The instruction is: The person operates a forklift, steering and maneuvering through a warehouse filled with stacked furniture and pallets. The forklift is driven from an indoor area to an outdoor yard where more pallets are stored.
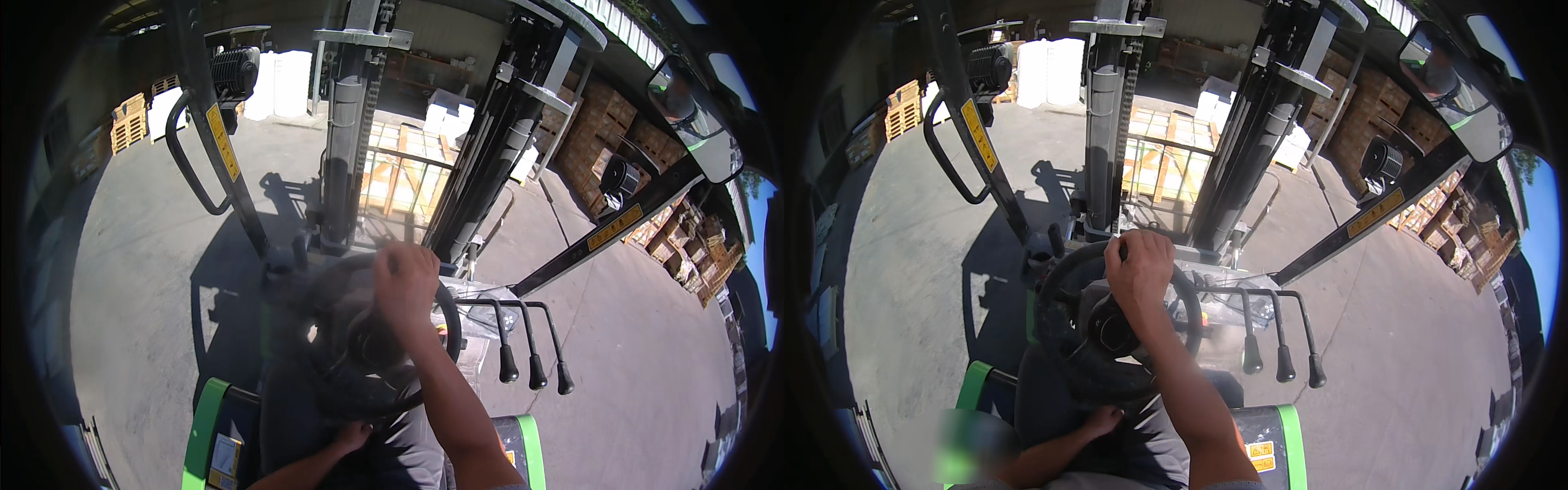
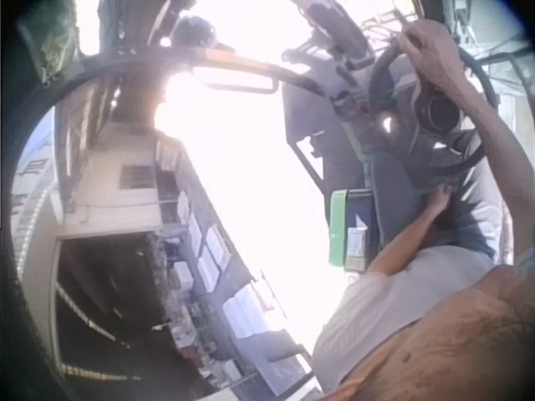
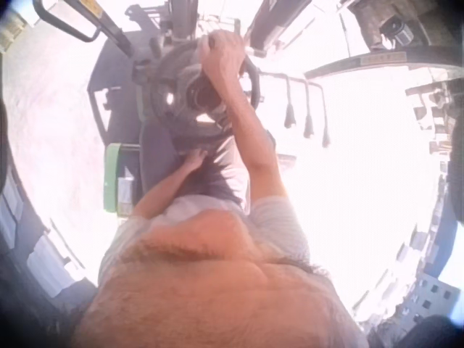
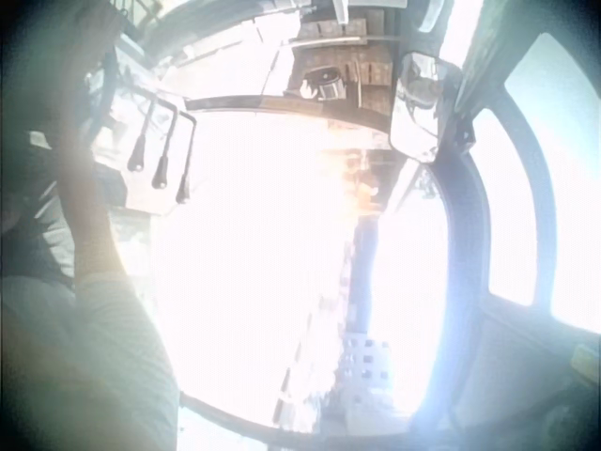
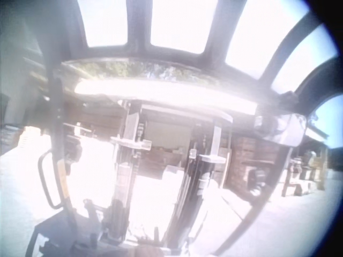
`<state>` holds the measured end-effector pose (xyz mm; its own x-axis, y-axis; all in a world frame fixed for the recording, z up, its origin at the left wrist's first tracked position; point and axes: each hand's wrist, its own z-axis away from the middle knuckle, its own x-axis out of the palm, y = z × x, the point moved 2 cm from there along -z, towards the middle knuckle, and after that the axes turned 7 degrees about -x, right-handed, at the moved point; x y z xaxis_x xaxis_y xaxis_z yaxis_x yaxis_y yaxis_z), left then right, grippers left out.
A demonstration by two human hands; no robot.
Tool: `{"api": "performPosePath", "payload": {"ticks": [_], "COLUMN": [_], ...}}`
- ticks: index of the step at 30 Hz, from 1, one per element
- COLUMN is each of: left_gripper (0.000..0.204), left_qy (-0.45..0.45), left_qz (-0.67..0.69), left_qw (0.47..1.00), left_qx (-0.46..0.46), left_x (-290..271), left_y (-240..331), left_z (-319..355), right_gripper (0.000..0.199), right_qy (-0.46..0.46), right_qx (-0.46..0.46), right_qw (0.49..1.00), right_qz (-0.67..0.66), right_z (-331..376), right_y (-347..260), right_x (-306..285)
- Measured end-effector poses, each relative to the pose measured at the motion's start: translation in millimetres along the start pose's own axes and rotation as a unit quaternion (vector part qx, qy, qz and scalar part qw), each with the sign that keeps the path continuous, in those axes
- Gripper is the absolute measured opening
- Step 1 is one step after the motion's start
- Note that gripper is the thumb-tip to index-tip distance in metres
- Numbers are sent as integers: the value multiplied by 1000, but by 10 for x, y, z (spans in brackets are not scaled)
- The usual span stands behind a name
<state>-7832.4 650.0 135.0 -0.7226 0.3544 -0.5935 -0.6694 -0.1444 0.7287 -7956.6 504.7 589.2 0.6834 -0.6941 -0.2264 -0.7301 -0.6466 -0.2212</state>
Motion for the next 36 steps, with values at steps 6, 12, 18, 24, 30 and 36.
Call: {"api": "performPosePath", "payload": {"ticks": [6,12,18,24,30,36], "left_gripper": [43,40,39,39,39,39], "left_qy": [-6,8,-28,-50,-69,-86], "left_qz": [-19,-37,-14,87,151,226], "left_qw": [1000,999,999,995,986,970], "left_qx": [20,28,13,5,-2,-7], "left_x": [-510,-1102,310,3461,3952,4678], "left_y": [-650,-1450,26,2681,2957,3604], "left_z": [678,1020,388,-610,-675,-910], "right_gripper": [5,11,16,15,12,12], "right_qy": [-22,-67,-99,-120,-95,-103], "right_qx": [100,119,28,6,-49,-60], "right_qw": [993,990,990,979,973,971], "right_qz": [59,-22,-96,-167,-203,-207], "right_z": [1223,2178,2160,1578,1075,831], "right_y": [-752,-2482,-1304,1652,1999,2722], "right_x": [-690,-332,-1074,-3424,-3331,-4186]}}
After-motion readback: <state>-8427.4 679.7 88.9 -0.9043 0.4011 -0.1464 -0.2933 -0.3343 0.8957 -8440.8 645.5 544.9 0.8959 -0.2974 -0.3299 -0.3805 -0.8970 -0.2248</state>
